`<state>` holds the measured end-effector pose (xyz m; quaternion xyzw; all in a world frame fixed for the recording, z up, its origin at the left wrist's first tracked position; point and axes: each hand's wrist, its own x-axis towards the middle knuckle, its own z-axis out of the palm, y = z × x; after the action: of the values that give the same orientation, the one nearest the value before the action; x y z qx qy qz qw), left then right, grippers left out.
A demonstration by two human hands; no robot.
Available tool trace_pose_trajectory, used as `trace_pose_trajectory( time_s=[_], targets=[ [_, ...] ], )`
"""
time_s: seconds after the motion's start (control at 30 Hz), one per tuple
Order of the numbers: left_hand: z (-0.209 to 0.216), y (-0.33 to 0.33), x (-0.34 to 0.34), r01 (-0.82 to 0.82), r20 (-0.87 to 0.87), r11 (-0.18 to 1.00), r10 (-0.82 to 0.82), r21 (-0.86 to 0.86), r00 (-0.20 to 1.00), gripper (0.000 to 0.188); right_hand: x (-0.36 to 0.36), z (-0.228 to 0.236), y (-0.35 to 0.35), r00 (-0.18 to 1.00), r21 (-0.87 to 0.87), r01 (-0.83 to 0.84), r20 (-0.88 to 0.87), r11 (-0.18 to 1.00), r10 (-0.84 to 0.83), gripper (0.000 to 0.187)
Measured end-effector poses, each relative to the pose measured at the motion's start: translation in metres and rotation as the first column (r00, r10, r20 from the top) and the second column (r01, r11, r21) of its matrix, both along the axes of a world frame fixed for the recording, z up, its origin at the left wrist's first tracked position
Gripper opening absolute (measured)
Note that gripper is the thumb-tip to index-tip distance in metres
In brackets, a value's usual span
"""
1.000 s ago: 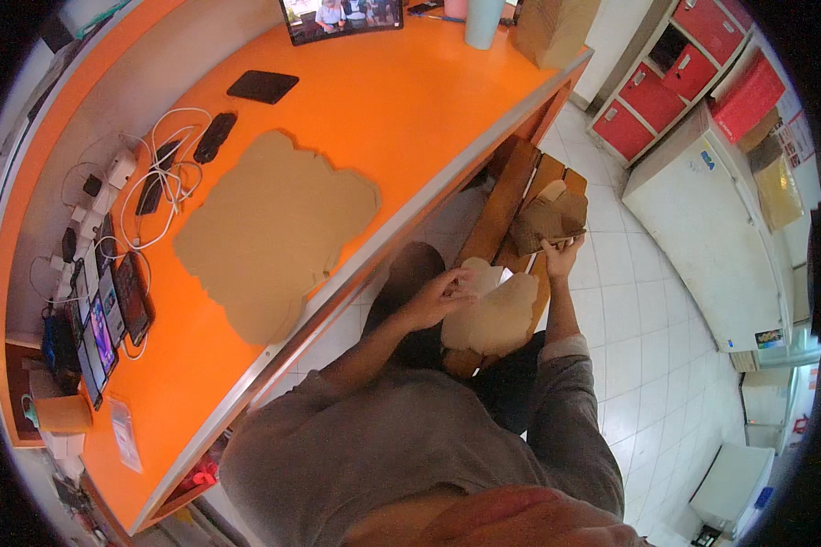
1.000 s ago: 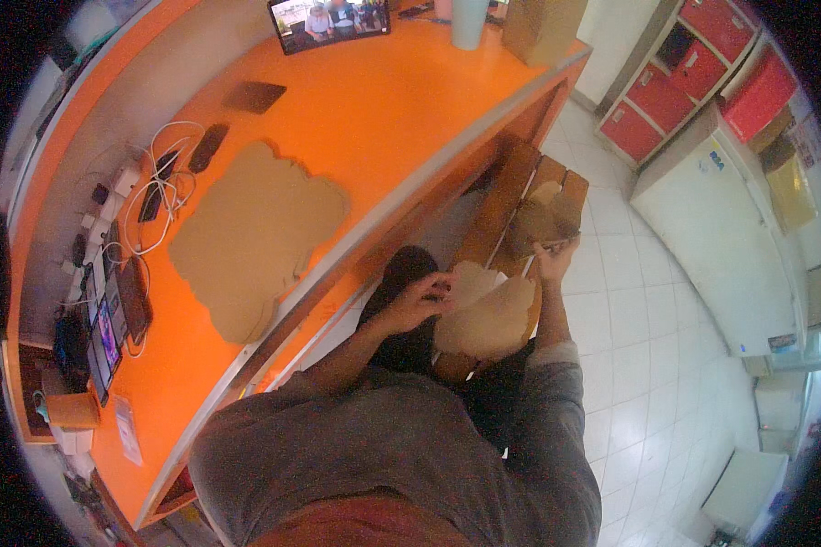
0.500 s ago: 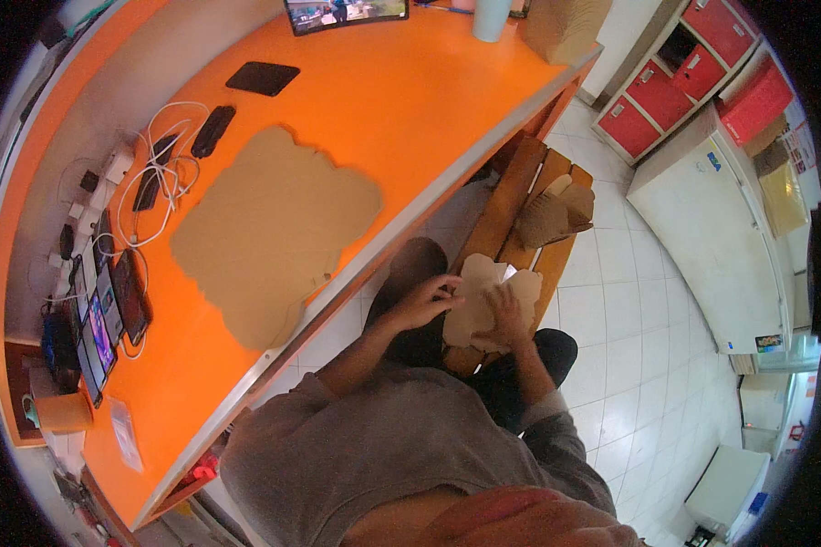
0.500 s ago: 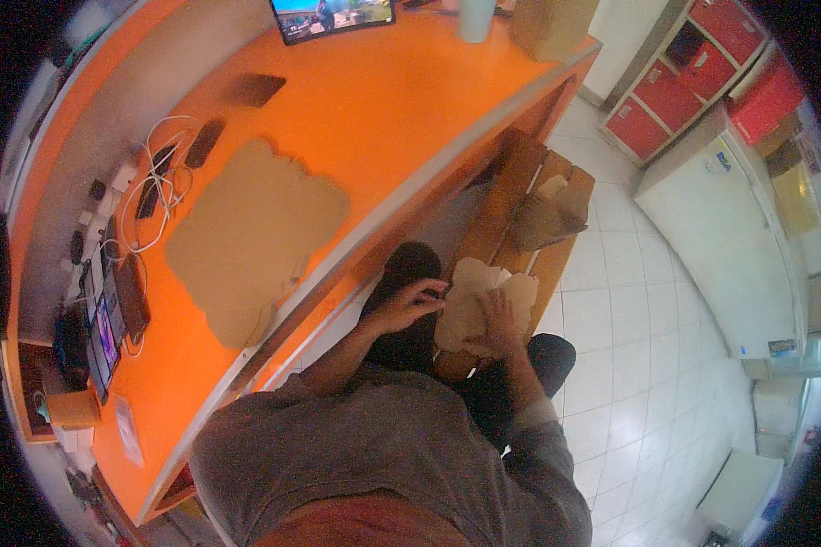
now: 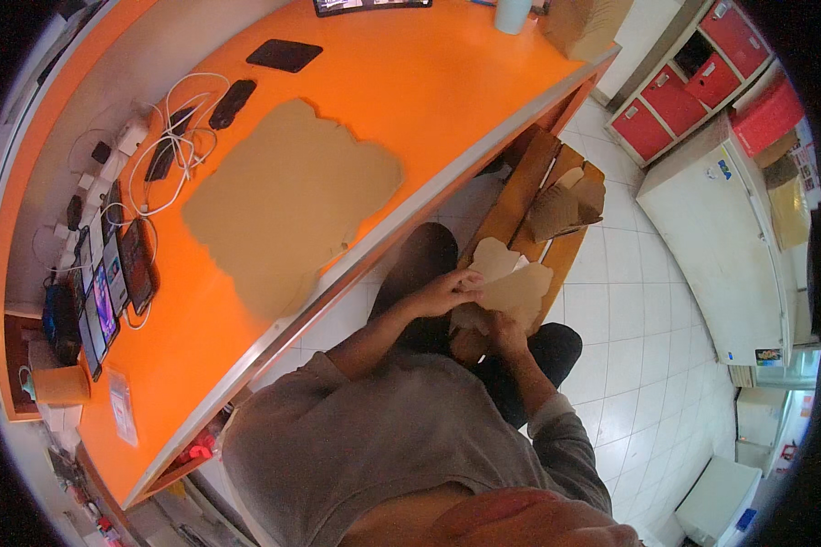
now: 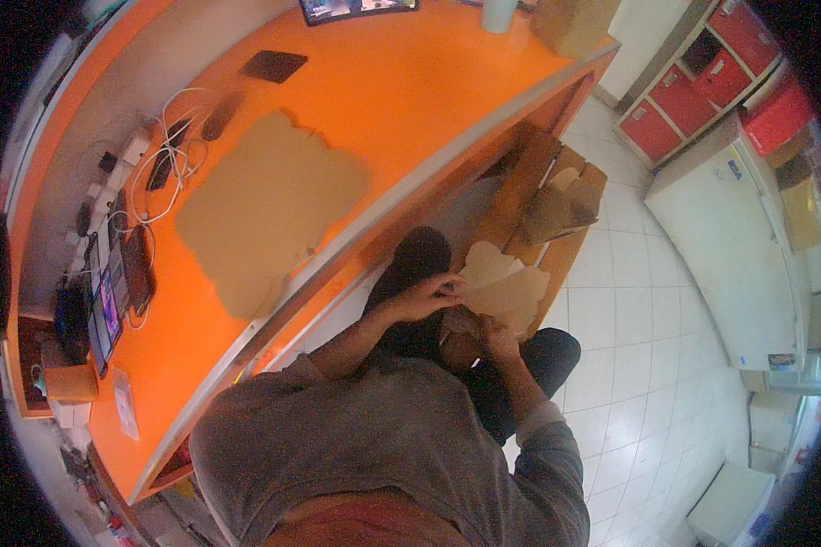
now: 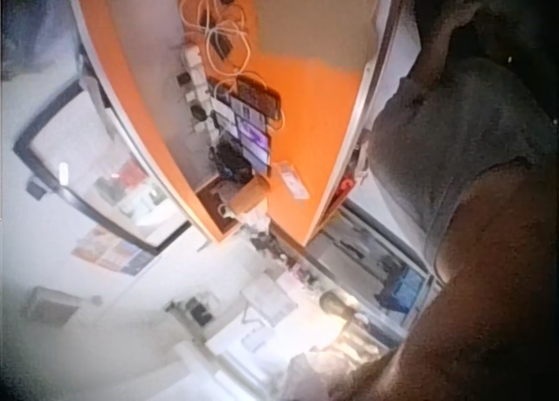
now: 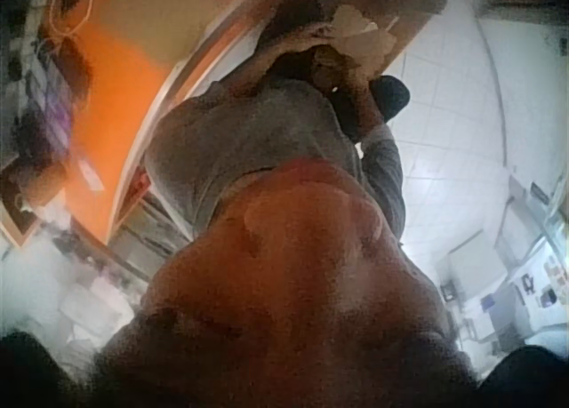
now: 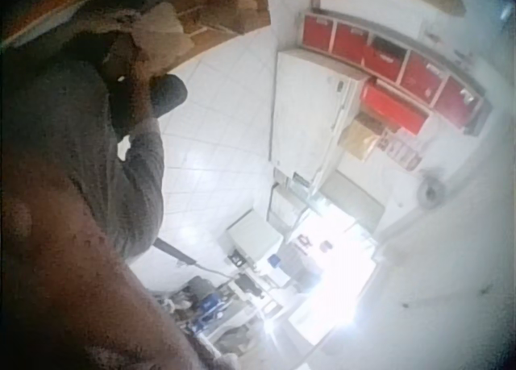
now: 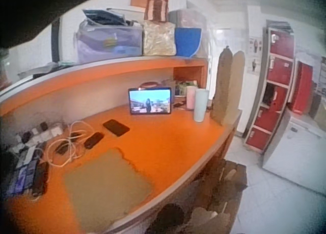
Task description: The person sits on a wooden bench and folds flat cardboard pieces into small, open-top boxes by hand. They repeatedly pick up a flat piece, fold the sides up, and tuck the flaps into slots to form the box shape, stacking the finished boxes on their lap.
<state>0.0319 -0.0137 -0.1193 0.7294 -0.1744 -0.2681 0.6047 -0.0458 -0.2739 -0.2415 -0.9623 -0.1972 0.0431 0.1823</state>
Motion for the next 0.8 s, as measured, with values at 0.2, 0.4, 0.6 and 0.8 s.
trace_pose_trajectory(
  time_s=[0.2,0.4,0.6,0.8],
  targets=[
    [-0.021,0.011,0.006,-0.047,-0.102,0.999,0.045,-0.016,0.994,0.059,0.0,0.04,-0.002,0.967,0.262,0.18,0.129,0.948,-0.22,0.03],
    [-0.013,-0.013,0.003,-0.404,-0.723,0.902,0.179,-0.15,0.667,0.058,-0.003,0.099,0.01,0.848,0.571,0.276,0.233,0.773,-0.475,0.015],
    [-0.001,-0.022,-0.003,-0.668,-0.809,0.466,-0.232,-0.58,0.54,0.084,-0.021,0.209,0.08,0.988,0.362,-0.151,0.076,0.92,0.133,0.036],
    [0.05,-0.01,-0.014,-0.334,-0.488,0.356,-0.628,-0.873,0.607,0.075,-0.004,0.246,0.084,0.902,0.48,0.245,0.207,0.843,-0.38,0.044]
  ],
)
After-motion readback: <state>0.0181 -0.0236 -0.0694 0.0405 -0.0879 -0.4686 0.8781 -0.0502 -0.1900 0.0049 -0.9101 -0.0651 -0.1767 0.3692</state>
